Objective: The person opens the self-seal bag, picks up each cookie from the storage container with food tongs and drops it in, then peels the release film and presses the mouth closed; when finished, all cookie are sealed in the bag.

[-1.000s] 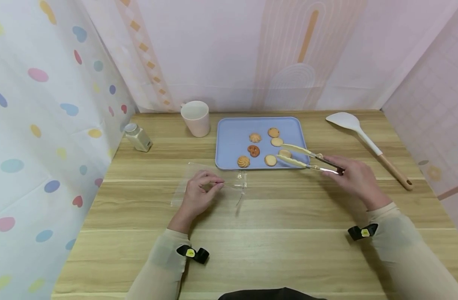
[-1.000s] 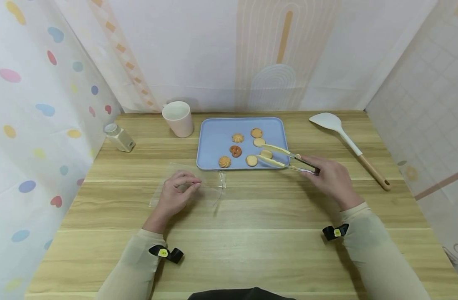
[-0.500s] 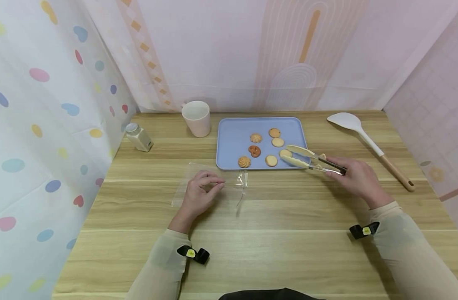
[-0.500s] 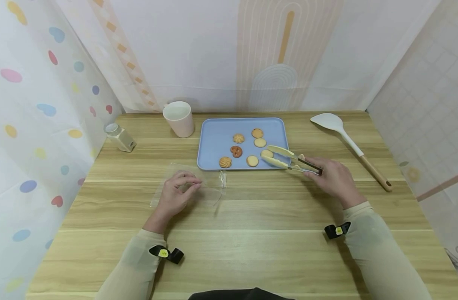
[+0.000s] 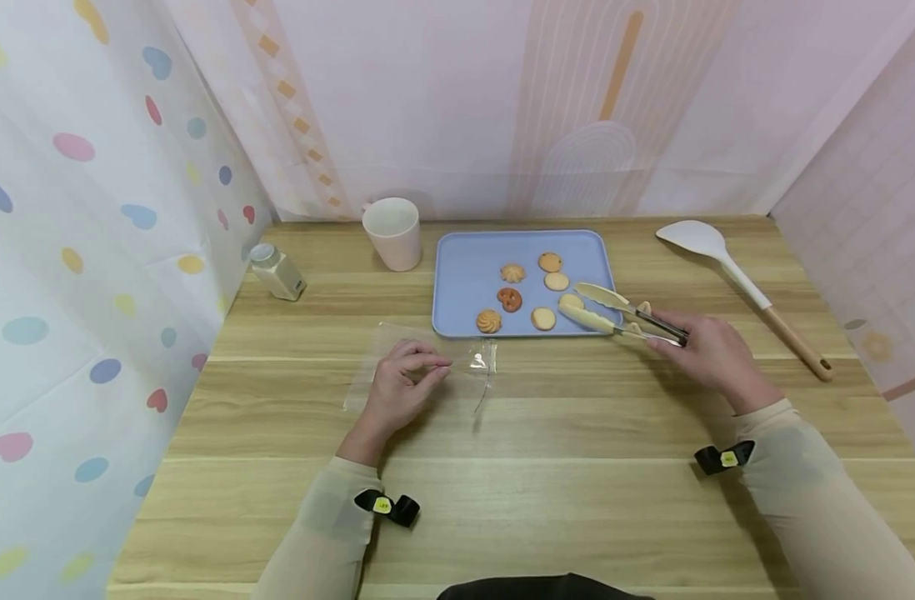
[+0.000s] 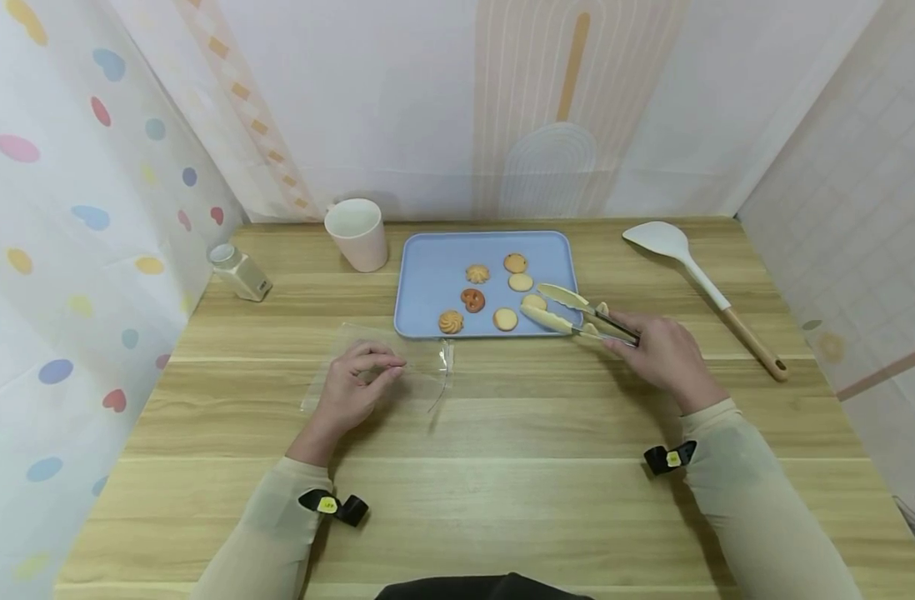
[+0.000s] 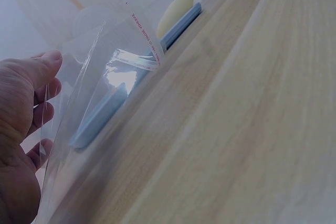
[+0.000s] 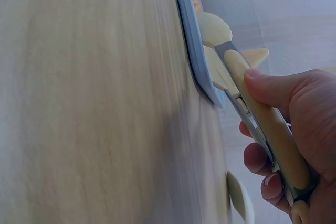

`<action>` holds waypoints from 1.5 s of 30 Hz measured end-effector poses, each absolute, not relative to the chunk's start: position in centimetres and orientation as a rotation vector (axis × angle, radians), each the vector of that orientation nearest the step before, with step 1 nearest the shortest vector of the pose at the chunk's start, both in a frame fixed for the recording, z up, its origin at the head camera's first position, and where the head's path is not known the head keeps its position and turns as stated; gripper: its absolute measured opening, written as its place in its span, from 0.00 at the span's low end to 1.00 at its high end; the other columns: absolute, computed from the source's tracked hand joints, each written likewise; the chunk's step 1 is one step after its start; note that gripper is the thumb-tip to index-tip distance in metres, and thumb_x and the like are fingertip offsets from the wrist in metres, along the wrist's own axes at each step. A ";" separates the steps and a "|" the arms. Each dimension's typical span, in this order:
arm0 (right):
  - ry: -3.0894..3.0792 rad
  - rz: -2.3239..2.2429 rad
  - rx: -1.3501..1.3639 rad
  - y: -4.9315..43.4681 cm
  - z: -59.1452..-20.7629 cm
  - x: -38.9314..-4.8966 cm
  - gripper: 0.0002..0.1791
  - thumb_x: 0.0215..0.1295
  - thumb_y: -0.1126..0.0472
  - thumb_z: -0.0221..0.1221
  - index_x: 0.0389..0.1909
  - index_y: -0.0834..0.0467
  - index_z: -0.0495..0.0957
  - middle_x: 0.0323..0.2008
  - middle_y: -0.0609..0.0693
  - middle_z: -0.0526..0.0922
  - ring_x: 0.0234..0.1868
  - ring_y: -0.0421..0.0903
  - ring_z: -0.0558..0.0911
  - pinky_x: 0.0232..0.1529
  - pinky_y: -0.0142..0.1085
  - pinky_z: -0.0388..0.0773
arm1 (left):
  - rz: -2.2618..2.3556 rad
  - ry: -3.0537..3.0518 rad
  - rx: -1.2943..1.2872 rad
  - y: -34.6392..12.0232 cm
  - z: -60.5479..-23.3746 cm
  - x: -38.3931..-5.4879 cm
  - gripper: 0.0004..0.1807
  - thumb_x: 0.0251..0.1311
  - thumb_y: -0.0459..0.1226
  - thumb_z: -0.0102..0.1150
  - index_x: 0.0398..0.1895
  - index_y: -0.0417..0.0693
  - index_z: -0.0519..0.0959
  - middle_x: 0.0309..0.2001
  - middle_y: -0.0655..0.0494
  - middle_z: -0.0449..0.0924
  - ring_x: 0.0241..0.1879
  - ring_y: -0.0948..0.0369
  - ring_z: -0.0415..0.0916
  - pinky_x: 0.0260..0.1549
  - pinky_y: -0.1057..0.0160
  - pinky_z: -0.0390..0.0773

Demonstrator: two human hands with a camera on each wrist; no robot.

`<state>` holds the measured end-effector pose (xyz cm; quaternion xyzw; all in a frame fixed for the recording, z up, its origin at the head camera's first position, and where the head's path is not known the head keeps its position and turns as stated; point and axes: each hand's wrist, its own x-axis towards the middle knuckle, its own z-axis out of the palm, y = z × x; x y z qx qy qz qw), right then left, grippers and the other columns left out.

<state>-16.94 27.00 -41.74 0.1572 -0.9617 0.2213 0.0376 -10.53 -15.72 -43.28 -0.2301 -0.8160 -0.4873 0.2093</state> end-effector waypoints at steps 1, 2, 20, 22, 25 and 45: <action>-2.947 0.678 0.485 26.9 -41.7 -16.9 0.28 0.63 0.45 0.61 0.61 0.54 0.76 0.15 0.46 0.65 0.17 0.44 0.61 0.18 0.37 0.58 | -1.354 -2.270 -0.640 -15.7 -43.3 -10.5 0.06 0.47 0.20 0.67 0.29 0.33 0.84 0.32 0.42 0.80 0.38 0.47 0.75 0.40 0.66 0.70; -2.942 0.675 0.488 26.9 -41.7 -16.9 0.28 0.63 0.45 0.62 0.61 0.54 0.76 0.14 0.47 0.65 0.17 0.44 0.61 0.18 0.37 0.58 | -1.354 -2.270 -0.640 -15.7 -43.3 -10.5 0.06 0.47 0.20 0.67 0.29 0.33 0.84 0.32 0.42 0.80 0.38 0.47 0.75 0.40 0.66 0.70; -2.824 0.679 0.613 26.8 -42.8 -16.9 0.24 0.59 0.56 0.67 0.56 0.60 0.79 0.43 0.59 0.85 0.25 0.46 0.74 0.25 0.42 0.69 | -1.342 -2.269 -0.626 -15.5 -43.2 -10.4 0.06 0.46 0.19 0.68 0.28 0.33 0.84 0.32 0.42 0.80 0.38 0.46 0.75 0.41 0.65 0.71; -2.822 0.688 0.611 26.9 -42.8 -16.8 0.24 0.59 0.57 0.67 0.56 0.60 0.79 0.46 0.59 0.84 0.29 0.47 0.77 0.29 0.44 0.71 | -1.341 -2.267 -0.629 -15.5 -43.2 -10.4 0.07 0.46 0.19 0.68 0.28 0.32 0.84 0.32 0.42 0.80 0.38 0.46 0.75 0.41 0.65 0.71; -2.795 0.691 0.630 27.0 -42.8 -16.6 0.24 0.58 0.58 0.68 0.55 0.61 0.79 0.48 0.59 0.83 0.36 0.51 0.81 0.32 0.48 0.74 | -1.338 -2.268 -0.630 -15.4 -43.2 -10.4 0.07 0.45 0.19 0.68 0.28 0.33 0.84 0.31 0.42 0.80 0.38 0.47 0.75 0.41 0.66 0.71; -2.614 0.809 0.779 25.8 -41.6 -13.9 0.26 0.50 0.65 0.72 0.53 0.62 0.80 0.46 0.56 0.84 0.41 0.49 0.84 0.37 0.26 0.76 | -1.364 -2.294 -0.583 -15.1 -43.2 -10.5 0.06 0.47 0.19 0.66 0.29 0.31 0.83 0.32 0.42 0.81 0.39 0.46 0.75 0.43 0.65 0.70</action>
